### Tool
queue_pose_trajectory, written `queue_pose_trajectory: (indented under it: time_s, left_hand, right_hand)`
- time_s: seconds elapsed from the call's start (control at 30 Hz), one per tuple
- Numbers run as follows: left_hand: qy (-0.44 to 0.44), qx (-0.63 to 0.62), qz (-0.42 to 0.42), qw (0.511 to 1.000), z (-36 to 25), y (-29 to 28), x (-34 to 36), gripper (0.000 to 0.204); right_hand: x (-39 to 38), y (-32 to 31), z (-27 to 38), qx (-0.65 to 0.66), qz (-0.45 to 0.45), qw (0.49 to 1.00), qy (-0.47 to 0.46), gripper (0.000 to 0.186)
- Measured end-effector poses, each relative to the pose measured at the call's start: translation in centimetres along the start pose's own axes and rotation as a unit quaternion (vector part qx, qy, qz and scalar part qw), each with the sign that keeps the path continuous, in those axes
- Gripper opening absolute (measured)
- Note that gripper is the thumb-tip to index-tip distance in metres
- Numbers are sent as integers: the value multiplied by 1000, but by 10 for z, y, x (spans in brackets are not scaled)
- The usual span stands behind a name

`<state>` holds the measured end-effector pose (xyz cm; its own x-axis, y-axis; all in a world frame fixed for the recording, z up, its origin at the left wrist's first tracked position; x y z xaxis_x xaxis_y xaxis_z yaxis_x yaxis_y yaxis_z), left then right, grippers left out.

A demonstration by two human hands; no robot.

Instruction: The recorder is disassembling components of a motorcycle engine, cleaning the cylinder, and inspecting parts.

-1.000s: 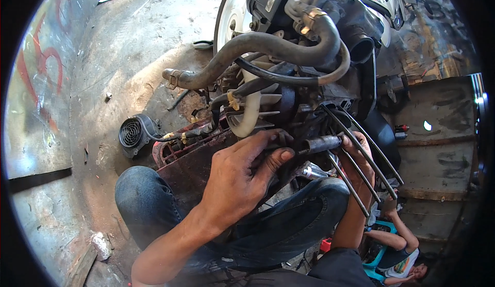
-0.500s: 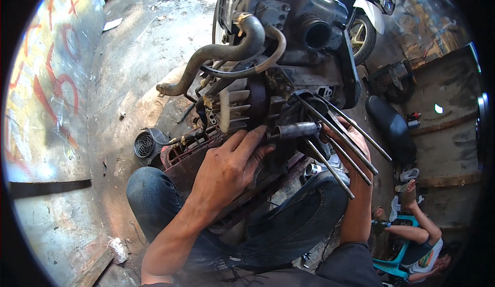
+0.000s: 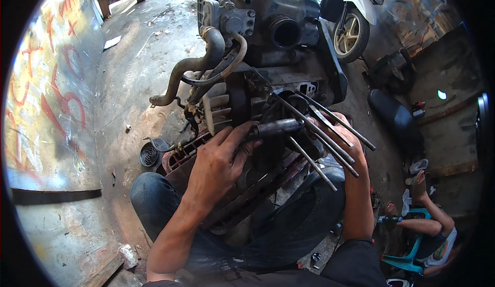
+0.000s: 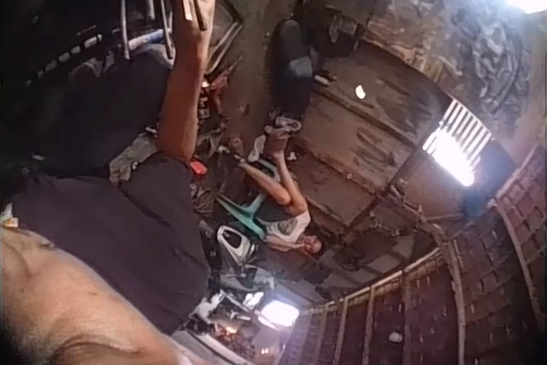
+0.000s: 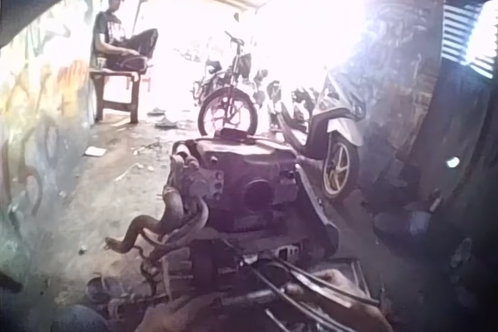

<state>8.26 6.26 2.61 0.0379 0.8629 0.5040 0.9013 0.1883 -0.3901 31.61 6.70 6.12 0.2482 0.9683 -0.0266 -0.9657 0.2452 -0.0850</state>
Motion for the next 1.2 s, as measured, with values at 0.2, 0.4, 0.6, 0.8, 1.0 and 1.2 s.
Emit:
queue_pose_trajectory:
  time_s: [0.2, 0.4, 0.6, 0.8, 1.0, 1.2]
  left_hand:
    - [-72, -69, -3, 995, 6, 1, 2, 40]
    - [-65, -43, -7, 997, 9, 1, -4, 41]
    - [-70, -56, 2, 996, 10, -1, -3, 45]
    - [-123, -109, 2, 986, 6, -19, -7, 47]
    - [-126, -103, 0, 987, 10, -28, -10, 30]
    - [-123, -69, 12, 990, 6, -8, -10, 42]
  right_hand:
    - [4, -6, -3, -64, -4, 998, -19, 31]
    - [6, -5, -8, -61, 4, 998, -29, 32]
    - [6, -5, -8, -70, 7, 998, 6, 34]
    - [6, -7, -10, -77, 8, 997, -5, 35]
    - [4, -5, -5, -104, -7, 994, -38, 36]
    - [4, -5, -7, -64, -7, 998, -8, 38]
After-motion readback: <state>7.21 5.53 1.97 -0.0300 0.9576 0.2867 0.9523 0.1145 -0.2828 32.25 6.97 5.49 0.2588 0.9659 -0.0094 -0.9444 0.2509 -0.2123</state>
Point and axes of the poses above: each hand's wrist, its own x-axis towards the middle knuckle, its own y-axis out of the palm, z = x × y, the point moved 5 cm from there along x, towards the middle knuckle, and after that the axes turned 14 degrees about -z, right-handed, at the moved point
